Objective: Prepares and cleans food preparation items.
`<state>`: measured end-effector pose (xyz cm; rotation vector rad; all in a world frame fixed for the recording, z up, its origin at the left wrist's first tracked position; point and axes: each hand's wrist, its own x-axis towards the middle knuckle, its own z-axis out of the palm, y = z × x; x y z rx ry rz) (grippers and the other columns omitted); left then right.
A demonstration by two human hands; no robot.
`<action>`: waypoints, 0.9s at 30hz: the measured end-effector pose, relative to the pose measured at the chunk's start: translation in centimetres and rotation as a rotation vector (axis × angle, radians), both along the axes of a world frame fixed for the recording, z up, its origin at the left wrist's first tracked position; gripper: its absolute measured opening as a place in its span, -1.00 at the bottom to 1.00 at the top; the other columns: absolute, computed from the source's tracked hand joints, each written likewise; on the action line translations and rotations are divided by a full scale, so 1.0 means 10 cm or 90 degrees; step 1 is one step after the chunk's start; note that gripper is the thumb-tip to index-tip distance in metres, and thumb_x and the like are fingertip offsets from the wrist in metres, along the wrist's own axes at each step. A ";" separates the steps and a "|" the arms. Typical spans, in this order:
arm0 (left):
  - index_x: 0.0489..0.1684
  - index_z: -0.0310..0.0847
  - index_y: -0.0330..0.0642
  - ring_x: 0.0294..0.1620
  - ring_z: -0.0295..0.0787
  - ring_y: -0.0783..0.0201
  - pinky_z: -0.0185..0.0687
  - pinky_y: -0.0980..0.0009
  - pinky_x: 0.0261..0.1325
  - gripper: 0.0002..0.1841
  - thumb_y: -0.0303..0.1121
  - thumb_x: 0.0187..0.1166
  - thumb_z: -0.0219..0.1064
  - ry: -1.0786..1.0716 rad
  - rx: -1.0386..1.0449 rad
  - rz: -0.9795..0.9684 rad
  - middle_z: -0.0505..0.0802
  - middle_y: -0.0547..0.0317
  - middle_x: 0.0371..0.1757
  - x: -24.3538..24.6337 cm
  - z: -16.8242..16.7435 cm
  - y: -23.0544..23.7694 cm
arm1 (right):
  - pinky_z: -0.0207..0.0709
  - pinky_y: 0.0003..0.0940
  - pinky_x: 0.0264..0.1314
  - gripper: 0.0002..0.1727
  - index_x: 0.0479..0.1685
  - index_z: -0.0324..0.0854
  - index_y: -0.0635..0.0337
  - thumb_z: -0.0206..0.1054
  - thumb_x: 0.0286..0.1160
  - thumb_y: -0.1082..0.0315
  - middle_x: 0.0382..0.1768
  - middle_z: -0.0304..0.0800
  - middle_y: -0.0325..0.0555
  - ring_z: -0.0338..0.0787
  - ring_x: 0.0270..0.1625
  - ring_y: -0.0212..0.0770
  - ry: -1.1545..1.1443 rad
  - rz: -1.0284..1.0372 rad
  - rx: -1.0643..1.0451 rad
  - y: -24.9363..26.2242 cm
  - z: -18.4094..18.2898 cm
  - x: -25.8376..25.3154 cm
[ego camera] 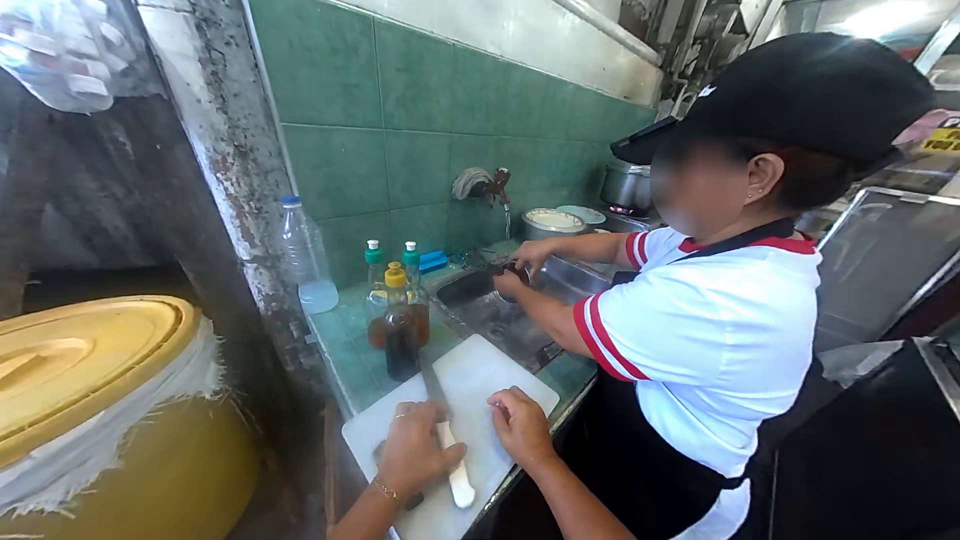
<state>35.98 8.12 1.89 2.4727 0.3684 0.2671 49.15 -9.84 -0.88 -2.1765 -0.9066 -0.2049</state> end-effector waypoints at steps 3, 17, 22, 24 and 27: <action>0.31 0.70 -0.16 0.41 0.57 -0.12 0.39 0.01 0.54 -0.32 0.01 0.16 0.57 0.013 -0.022 0.018 0.84 -0.03 0.12 0.02 0.02 -0.01 | 0.74 -0.17 -0.09 -0.74 -0.06 0.86 0.13 0.27 0.50 0.31 -0.23 0.84 -0.07 0.83 -0.23 -0.15 0.001 -0.001 -0.003 -0.01 0.00 0.01; 0.28 0.67 -0.26 0.42 0.60 -0.05 0.46 0.07 0.51 -0.47 -0.31 0.25 0.48 -0.022 -0.075 0.078 0.79 -0.07 0.24 -0.01 0.04 -0.01 | 0.72 -0.27 -0.20 -0.77 -0.13 0.87 0.14 0.29 0.45 0.34 -0.33 0.80 -0.12 0.78 -0.33 -0.23 -0.037 0.008 0.074 -0.02 -0.10 0.04; 0.21 0.71 -0.28 0.36 0.66 -0.05 0.49 0.07 0.49 -0.58 -0.39 0.33 0.44 -0.006 -0.071 0.072 0.84 -0.07 0.13 0.01 0.11 -0.01 | 0.72 -0.28 -0.19 -0.77 -0.12 0.87 0.15 0.29 0.45 0.34 -0.32 0.80 -0.11 0.79 -0.32 -0.23 -0.033 0.009 0.078 -0.02 -0.10 0.05; 0.30 0.64 -0.27 0.35 0.66 -0.06 0.49 0.06 0.49 -0.53 -0.41 0.34 0.43 0.040 -0.057 0.065 0.83 -0.08 0.16 0.02 0.19 0.01 | 0.72 -0.28 -0.20 -0.77 -0.12 0.87 0.15 0.29 0.45 0.34 -0.33 0.80 -0.11 0.78 -0.33 -0.23 -0.029 0.011 0.076 -0.02 -0.09 0.05; 0.44 0.52 -0.27 0.36 0.69 -0.10 0.52 0.01 0.48 -0.43 -0.44 0.35 0.43 0.095 -0.042 0.072 0.78 -0.15 0.26 0.03 0.27 0.04 | 0.72 -0.26 -0.19 -0.76 -0.11 0.87 0.15 0.29 0.44 0.34 -0.32 0.80 -0.10 0.79 -0.32 -0.22 -0.025 0.010 0.069 -0.02 -0.08 0.05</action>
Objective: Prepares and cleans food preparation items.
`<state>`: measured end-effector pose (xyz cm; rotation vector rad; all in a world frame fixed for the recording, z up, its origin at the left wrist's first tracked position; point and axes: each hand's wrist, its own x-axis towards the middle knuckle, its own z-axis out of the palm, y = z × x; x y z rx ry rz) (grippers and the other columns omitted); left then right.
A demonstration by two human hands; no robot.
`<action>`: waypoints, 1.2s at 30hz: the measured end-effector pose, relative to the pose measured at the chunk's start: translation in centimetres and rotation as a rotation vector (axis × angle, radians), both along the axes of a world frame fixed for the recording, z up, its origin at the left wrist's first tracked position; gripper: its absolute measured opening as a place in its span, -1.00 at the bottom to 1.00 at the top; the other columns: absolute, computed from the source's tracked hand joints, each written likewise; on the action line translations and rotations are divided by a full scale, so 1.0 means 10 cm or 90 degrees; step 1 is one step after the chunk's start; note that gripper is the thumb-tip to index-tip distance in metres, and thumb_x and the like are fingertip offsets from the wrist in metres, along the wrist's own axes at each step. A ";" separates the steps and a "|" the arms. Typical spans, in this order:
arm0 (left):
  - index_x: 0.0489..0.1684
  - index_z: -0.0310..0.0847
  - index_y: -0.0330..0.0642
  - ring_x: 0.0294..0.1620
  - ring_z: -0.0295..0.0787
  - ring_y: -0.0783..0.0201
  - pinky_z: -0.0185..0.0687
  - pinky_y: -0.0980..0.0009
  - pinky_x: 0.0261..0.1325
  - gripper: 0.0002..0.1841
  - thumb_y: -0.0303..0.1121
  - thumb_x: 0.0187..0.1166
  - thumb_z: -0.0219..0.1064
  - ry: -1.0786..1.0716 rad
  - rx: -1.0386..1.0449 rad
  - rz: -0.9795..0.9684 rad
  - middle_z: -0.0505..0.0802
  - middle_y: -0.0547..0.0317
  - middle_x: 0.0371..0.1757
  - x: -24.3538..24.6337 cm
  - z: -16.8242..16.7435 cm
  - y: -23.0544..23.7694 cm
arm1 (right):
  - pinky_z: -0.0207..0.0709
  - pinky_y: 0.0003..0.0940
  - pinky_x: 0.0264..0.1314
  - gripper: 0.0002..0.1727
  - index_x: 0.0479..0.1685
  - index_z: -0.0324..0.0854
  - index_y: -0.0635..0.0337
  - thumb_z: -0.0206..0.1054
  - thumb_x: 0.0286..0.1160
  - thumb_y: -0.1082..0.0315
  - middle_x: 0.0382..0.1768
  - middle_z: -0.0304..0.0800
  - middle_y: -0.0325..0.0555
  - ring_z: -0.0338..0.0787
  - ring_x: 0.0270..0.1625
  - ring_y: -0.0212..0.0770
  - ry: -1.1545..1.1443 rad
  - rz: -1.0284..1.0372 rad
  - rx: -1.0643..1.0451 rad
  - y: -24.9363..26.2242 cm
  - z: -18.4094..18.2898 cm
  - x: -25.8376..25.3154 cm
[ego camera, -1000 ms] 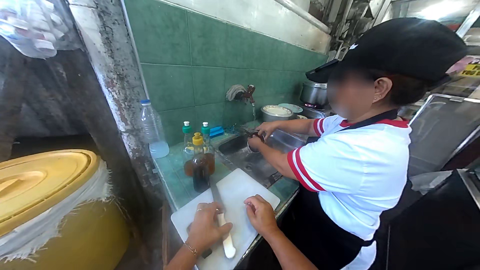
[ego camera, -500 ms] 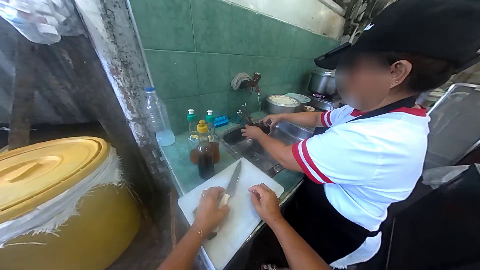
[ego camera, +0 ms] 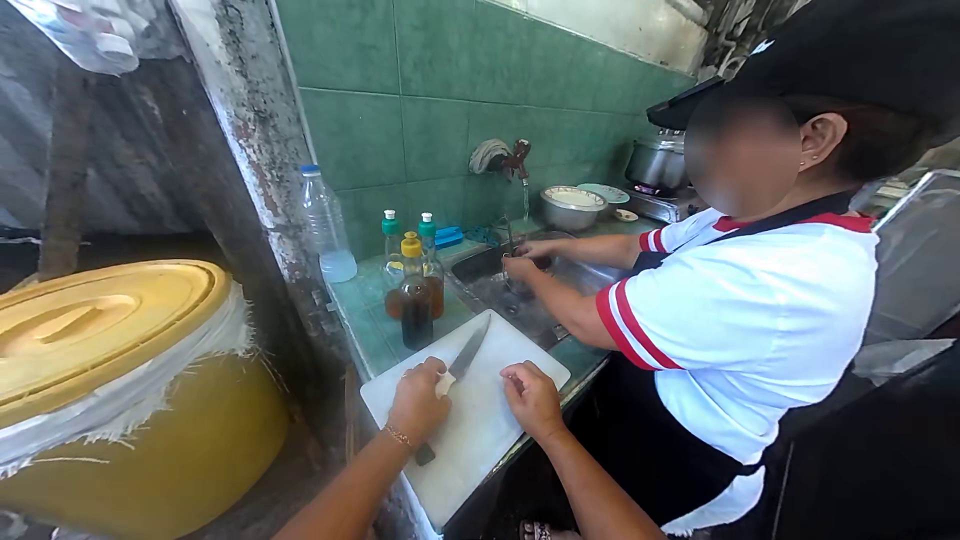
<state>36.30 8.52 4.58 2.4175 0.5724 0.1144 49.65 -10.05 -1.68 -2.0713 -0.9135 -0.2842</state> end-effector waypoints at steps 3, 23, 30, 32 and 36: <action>0.58 0.41 -0.24 0.35 0.69 -0.11 0.59 0.00 0.43 -0.33 -0.51 0.34 0.41 0.030 -0.013 0.027 0.71 -0.20 0.34 -0.01 0.07 -0.01 | 0.74 -0.21 -0.17 -0.76 -0.09 0.86 0.17 0.29 0.46 0.34 -0.29 0.82 -0.07 0.81 -0.30 -0.18 0.002 0.003 -0.005 0.00 0.01 0.00; 0.65 0.55 0.14 0.91 -0.22 -0.33 -0.39 -0.71 0.56 -0.44 0.04 0.66 0.19 -0.073 0.207 -0.169 0.31 0.29 0.86 -0.07 -0.29 -0.23 | 0.75 -0.22 -0.12 -0.77 -0.09 0.87 0.15 0.30 0.48 0.35 -0.26 0.83 -0.07 0.83 -0.26 -0.19 0.029 -0.006 0.005 0.01 0.06 -0.06; 0.74 0.42 -0.02 0.93 -0.08 -0.08 -0.65 -0.62 0.65 -0.45 -0.12 0.78 0.00 -0.004 0.183 -0.208 0.30 0.16 0.87 -0.05 -0.29 -0.23 | 0.73 -0.25 -0.16 -0.77 -0.11 0.88 0.13 0.30 0.45 0.36 -0.27 0.83 -0.08 0.81 -0.29 -0.21 0.021 -0.014 0.006 0.01 0.06 -0.06; 0.70 0.46 -0.07 0.90 0.03 -0.04 -0.59 -0.60 0.69 -0.47 -0.21 0.73 0.05 -0.023 0.163 -0.219 0.37 0.10 0.83 -0.07 -0.29 -0.21 | 0.74 -0.20 -0.15 -0.77 -0.11 0.88 0.14 0.29 0.46 0.35 -0.27 0.83 -0.07 0.83 -0.28 -0.18 0.016 -0.011 0.003 0.01 0.05 -0.06; 0.61 0.56 -0.10 0.83 0.22 -0.04 -0.39 -0.54 0.72 -0.48 -0.26 0.65 0.13 -0.073 0.147 -0.209 0.50 0.08 0.75 -0.08 -0.34 -0.19 | 0.73 -0.20 -0.17 -0.77 -0.11 0.87 0.13 0.29 0.46 0.35 -0.29 0.82 -0.08 0.82 -0.28 -0.17 0.009 -0.010 -0.005 0.00 0.04 -0.05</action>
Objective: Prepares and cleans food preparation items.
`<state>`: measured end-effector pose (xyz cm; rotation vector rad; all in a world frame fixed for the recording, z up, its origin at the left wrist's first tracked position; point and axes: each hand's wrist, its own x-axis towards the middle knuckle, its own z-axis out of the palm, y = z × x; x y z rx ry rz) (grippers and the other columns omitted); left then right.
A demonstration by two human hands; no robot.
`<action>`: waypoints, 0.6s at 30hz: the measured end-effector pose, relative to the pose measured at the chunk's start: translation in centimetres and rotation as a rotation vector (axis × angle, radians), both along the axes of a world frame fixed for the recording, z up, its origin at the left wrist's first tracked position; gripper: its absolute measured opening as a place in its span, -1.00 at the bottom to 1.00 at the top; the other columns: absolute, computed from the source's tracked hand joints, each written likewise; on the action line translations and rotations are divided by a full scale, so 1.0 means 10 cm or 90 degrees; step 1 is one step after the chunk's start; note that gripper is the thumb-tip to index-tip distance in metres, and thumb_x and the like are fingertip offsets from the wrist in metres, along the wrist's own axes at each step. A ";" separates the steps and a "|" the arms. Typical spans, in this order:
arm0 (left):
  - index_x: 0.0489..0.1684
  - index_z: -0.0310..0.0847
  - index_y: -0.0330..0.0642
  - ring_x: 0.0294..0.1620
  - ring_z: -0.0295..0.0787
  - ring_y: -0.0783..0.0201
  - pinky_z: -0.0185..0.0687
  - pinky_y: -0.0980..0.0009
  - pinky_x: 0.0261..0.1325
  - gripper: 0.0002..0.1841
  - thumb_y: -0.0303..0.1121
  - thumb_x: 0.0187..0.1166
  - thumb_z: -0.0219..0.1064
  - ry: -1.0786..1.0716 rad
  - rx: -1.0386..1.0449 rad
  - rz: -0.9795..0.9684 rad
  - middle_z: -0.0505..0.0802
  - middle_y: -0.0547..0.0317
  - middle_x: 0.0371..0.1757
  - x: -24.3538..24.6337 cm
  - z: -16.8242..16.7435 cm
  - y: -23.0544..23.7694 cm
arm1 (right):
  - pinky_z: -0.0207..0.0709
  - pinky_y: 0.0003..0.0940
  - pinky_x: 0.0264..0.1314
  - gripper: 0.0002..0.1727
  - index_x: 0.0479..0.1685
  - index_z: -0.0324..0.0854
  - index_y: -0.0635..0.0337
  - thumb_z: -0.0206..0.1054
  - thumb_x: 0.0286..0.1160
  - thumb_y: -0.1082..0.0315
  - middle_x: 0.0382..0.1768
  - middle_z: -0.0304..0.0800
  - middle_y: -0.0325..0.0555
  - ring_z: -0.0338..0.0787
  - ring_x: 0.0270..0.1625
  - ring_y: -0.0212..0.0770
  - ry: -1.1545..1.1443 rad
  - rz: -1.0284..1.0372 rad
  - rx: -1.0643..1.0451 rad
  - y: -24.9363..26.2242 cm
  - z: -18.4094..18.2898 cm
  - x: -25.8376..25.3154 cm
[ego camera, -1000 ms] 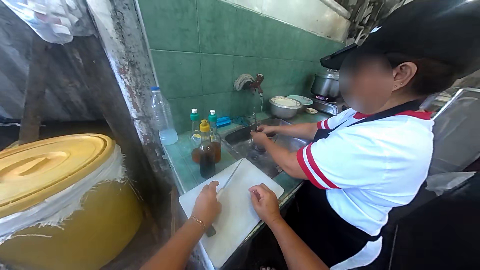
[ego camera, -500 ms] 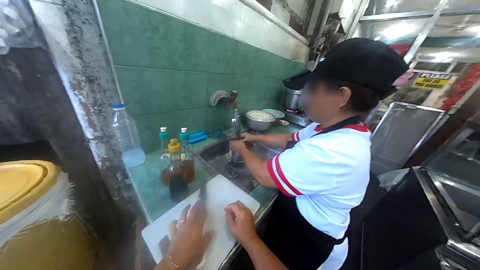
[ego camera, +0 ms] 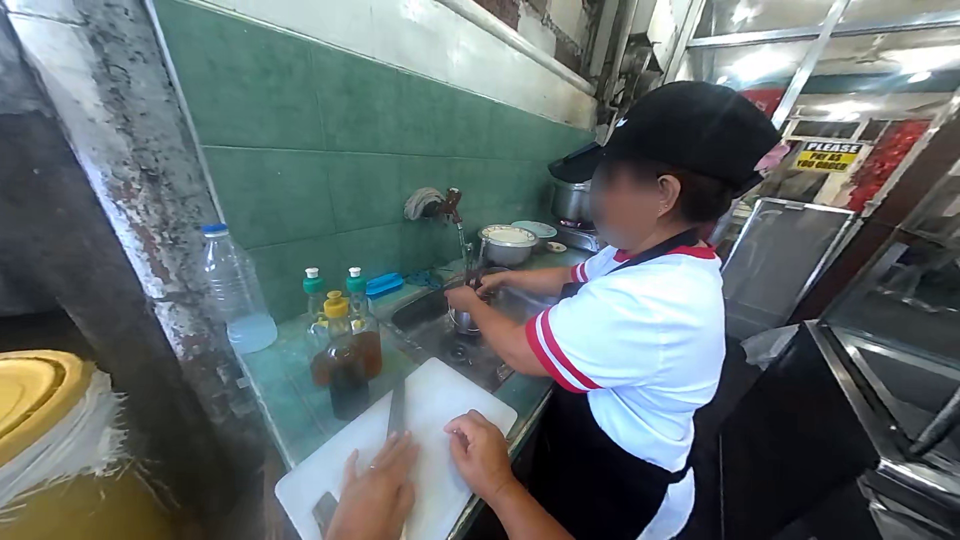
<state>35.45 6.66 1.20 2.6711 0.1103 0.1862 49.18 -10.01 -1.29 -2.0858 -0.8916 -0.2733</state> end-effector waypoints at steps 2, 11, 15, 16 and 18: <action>0.62 0.54 -0.11 0.83 0.24 -0.05 -0.34 -0.53 0.72 -0.46 -0.23 0.63 0.17 -0.004 -0.013 0.006 0.48 0.05 0.76 0.00 0.00 0.00 | 0.72 -0.21 -0.17 -0.77 -0.12 0.87 0.13 0.29 0.46 0.35 -0.30 0.81 -0.08 0.81 -0.29 -0.18 0.004 0.001 -0.002 -0.01 0.01 0.00; 0.41 0.74 -0.05 0.82 0.24 -0.11 -0.42 -0.57 0.71 -0.57 -0.16 0.65 0.21 -0.013 -0.055 -0.001 0.56 0.03 0.70 0.00 0.00 0.03 | 0.72 -0.25 -0.22 -0.78 -0.15 0.87 0.12 0.30 0.43 0.35 -0.33 0.81 -0.12 0.80 -0.33 -0.22 -0.010 0.004 0.021 -0.01 -0.03 0.01; 0.40 0.75 -0.04 0.83 0.22 -0.09 -0.44 -0.56 0.71 -0.57 -0.14 0.64 0.21 -0.017 -0.066 -0.006 0.56 0.05 0.70 0.00 -0.01 0.04 | 0.71 -0.27 -0.24 -0.79 -0.17 0.87 0.12 0.31 0.41 0.36 -0.35 0.80 -0.12 0.79 -0.35 -0.24 -0.019 0.005 0.032 -0.01 -0.04 0.01; 0.39 0.75 -0.03 0.83 0.22 -0.09 -0.44 -0.56 0.71 -0.57 -0.13 0.64 0.22 -0.022 -0.070 -0.006 0.57 0.05 0.69 0.00 -0.01 0.04 | 0.72 -0.27 -0.24 -0.79 -0.17 0.87 0.12 0.31 0.41 0.36 -0.35 0.81 -0.13 0.79 -0.35 -0.24 -0.020 0.004 0.032 -0.01 -0.04 0.02; 0.37 0.77 -0.02 0.82 0.24 -0.08 -0.42 -0.55 0.72 -0.58 -0.12 0.64 0.23 -0.032 -0.075 -0.002 0.60 0.07 0.67 0.00 -0.03 0.05 | 0.72 -0.28 -0.23 -0.79 -0.16 0.88 0.11 0.31 0.41 0.35 -0.34 0.81 -0.14 0.80 -0.34 -0.25 -0.021 0.003 0.027 0.00 -0.05 0.02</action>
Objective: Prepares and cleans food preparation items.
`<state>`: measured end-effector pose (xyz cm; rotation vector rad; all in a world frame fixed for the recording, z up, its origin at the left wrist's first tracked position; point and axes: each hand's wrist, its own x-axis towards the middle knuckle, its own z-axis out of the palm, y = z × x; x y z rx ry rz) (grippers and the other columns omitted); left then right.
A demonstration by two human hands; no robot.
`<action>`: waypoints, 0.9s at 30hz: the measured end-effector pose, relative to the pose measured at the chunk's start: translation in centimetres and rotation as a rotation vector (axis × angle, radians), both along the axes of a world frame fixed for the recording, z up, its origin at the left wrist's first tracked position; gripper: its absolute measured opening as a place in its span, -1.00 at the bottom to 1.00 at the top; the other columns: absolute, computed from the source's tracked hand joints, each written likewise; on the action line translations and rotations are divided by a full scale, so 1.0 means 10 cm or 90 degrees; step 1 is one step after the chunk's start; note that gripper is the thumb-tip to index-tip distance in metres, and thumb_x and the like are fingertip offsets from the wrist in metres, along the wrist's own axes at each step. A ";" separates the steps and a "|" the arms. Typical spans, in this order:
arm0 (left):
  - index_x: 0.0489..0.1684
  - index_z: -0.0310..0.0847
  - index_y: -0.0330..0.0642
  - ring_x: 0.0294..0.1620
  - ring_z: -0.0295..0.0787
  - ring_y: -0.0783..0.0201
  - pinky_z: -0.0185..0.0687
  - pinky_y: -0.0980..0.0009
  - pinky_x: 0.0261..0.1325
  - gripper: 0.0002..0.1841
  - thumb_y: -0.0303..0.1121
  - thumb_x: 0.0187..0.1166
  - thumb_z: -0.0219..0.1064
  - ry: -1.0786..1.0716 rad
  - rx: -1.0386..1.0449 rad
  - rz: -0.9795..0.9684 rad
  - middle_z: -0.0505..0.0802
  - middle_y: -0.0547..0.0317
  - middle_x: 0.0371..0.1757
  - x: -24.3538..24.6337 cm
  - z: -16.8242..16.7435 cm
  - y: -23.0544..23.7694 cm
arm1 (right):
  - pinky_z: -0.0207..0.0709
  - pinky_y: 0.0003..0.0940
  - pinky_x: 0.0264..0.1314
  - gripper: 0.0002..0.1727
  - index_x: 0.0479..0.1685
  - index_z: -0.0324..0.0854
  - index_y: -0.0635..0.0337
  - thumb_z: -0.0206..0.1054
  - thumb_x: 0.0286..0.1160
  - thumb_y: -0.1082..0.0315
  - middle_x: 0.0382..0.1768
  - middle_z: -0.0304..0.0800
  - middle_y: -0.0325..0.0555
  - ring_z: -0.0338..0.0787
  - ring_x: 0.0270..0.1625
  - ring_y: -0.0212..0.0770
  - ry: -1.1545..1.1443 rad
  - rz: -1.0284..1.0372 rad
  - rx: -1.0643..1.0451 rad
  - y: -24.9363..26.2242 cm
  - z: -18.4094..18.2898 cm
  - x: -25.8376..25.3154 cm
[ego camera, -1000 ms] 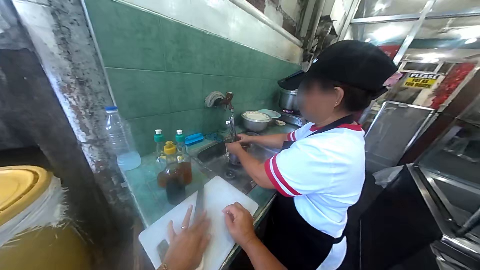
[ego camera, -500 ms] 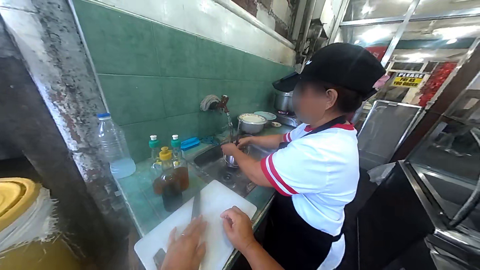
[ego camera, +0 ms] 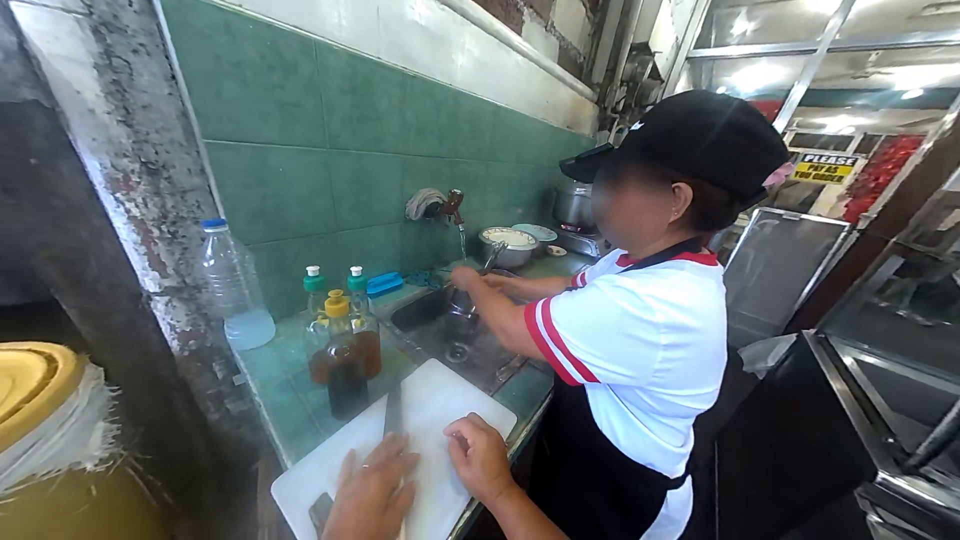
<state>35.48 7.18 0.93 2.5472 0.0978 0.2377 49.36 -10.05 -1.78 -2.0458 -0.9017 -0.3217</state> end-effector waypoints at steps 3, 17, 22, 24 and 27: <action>0.35 0.78 0.01 0.82 0.25 -0.05 -0.42 -0.53 0.73 -0.58 -0.12 0.62 0.22 -0.001 -0.002 0.008 0.62 0.09 0.66 0.00 -0.01 0.00 | 0.72 -0.28 -0.25 -0.79 -0.17 0.88 0.11 0.32 0.40 0.36 -0.35 0.80 -0.14 0.79 -0.35 -0.25 -0.006 0.001 0.002 0.00 0.00 0.00; 0.25 0.83 0.02 0.80 0.30 -0.03 -0.38 -0.51 0.74 -0.61 -0.12 0.56 0.25 -0.025 -0.013 0.025 0.69 0.15 0.59 0.03 -0.06 0.01 | 0.71 -0.26 -0.20 -0.77 -0.12 0.88 0.10 0.29 0.45 0.34 -0.31 0.81 -0.13 0.79 -0.32 -0.24 0.018 0.004 -0.012 0.00 0.01 0.00; 0.24 0.84 0.03 0.79 0.31 -0.02 -0.39 -0.51 0.74 -0.61 -0.11 0.57 0.26 -0.031 -0.010 0.030 0.70 0.19 0.57 0.03 -0.07 0.01 | 0.70 -0.29 -0.23 -0.78 -0.15 0.87 0.11 0.29 0.45 0.34 -0.33 0.80 -0.14 0.78 -0.34 -0.26 0.013 0.003 -0.004 -0.01 0.02 -0.01; 0.23 0.84 0.02 0.79 0.32 -0.03 -0.38 -0.52 0.73 -0.62 -0.13 0.57 0.26 -0.029 -0.012 0.032 0.71 0.17 0.57 0.03 -0.07 0.00 | 0.71 -0.29 -0.23 -0.78 -0.15 0.87 0.11 0.30 0.44 0.34 -0.34 0.80 -0.13 0.78 -0.34 -0.26 0.011 0.003 -0.002 -0.01 0.02 -0.01; 0.23 0.84 0.04 0.79 0.31 -0.01 -0.39 -0.51 0.74 -0.62 -0.12 0.56 0.26 -0.023 -0.010 0.036 0.70 0.19 0.58 0.03 -0.06 0.00 | 0.71 -0.28 -0.22 -0.78 -0.15 0.87 0.12 0.30 0.43 0.34 -0.33 0.80 -0.13 0.78 -0.34 -0.26 0.013 0.004 0.000 0.00 0.02 -0.01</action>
